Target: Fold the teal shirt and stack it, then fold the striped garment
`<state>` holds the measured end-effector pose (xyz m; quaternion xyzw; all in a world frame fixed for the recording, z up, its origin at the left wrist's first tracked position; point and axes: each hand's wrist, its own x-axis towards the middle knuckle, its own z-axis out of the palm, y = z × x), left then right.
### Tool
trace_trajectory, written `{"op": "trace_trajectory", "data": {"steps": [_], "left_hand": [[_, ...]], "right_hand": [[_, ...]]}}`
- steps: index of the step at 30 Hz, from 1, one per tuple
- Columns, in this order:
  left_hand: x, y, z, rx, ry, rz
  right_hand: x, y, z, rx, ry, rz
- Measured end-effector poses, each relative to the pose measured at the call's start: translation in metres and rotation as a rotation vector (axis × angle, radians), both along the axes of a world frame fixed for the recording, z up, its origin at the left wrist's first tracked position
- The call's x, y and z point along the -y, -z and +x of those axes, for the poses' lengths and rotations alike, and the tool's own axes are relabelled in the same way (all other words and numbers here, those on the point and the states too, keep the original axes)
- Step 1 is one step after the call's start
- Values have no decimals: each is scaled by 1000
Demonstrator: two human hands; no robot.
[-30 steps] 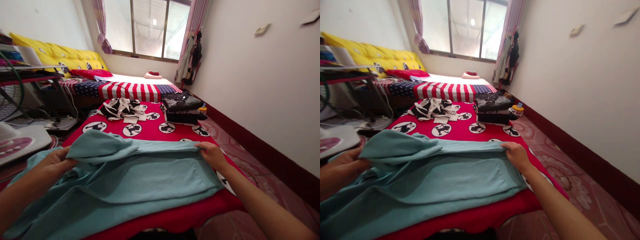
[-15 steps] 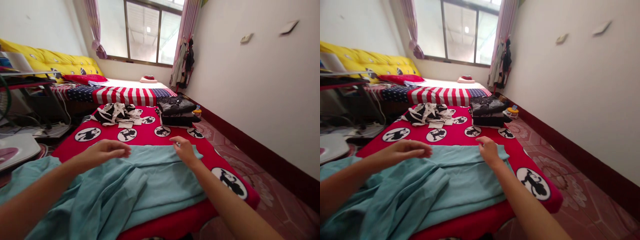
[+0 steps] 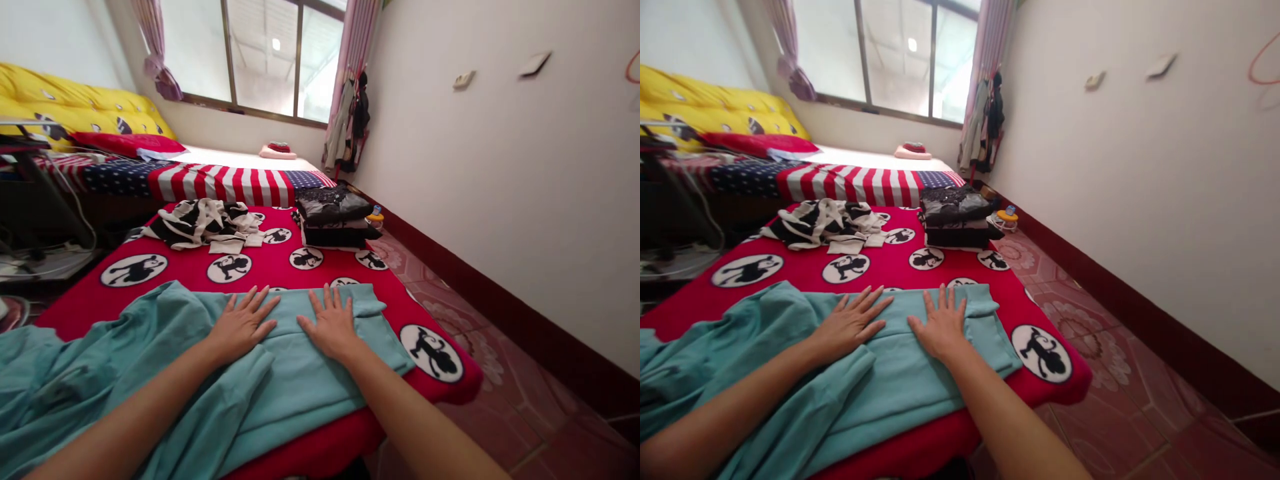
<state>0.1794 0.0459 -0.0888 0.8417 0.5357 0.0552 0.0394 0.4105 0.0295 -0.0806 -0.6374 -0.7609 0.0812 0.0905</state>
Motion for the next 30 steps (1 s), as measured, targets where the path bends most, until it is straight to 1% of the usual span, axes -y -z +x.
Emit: {"op": "trace_trajectory", "data": {"steps": [3, 6, 8, 10, 11, 12, 13, 15, 16, 18, 20, 22, 24, 26, 28, 30], "left_hand": [[-1, 0, 1, 3, 0, 6], [0, 1, -1, 30, 18, 10], [1, -1, -4, 78, 73, 16], [3, -3, -7, 157, 153, 34], [5, -5, -8, 203, 186, 45], [6, -7, -9, 249, 209, 57], [7, -8, -8, 291, 223, 68], [10, -11, -7, 347, 243, 84], [10, -12, -6, 360, 251, 91], [11, -13, -5, 361, 265, 96], [11, -13, -4, 351, 266, 94], [11, -12, -4, 345, 263, 93], [10, -11, -5, 347, 263, 97], [10, -10, -5, 344, 266, 101], [9, -9, -6, 333, 269, 103], [9, -9, -6, 326, 266, 104]], "right_hand": [[4, 1, 7, 16, 56, 37], [7, -2, 14, -11, 55, 55], [7, -9, 26, -86, -19, 30], [6, -19, 48, -241, -130, 19], [6, -25, 63, -327, -171, 47], [6, -30, 79, -396, -182, 102], [6, -33, 95, -435, -155, 172], [10, -37, 125, -412, -8, 273], [14, -36, 137, -376, 72, 268], [25, -32, 153, -326, 175, 186], [38, -25, 157, -327, 184, 120], [49, -17, 152, -343, 155, 122], [52, -11, 145, -339, 140, 149], [50, -8, 139, -332, 155, 175], [46, -8, 136, -337, 167, 214], [49, -11, 134, -353, 120, 304]]}}
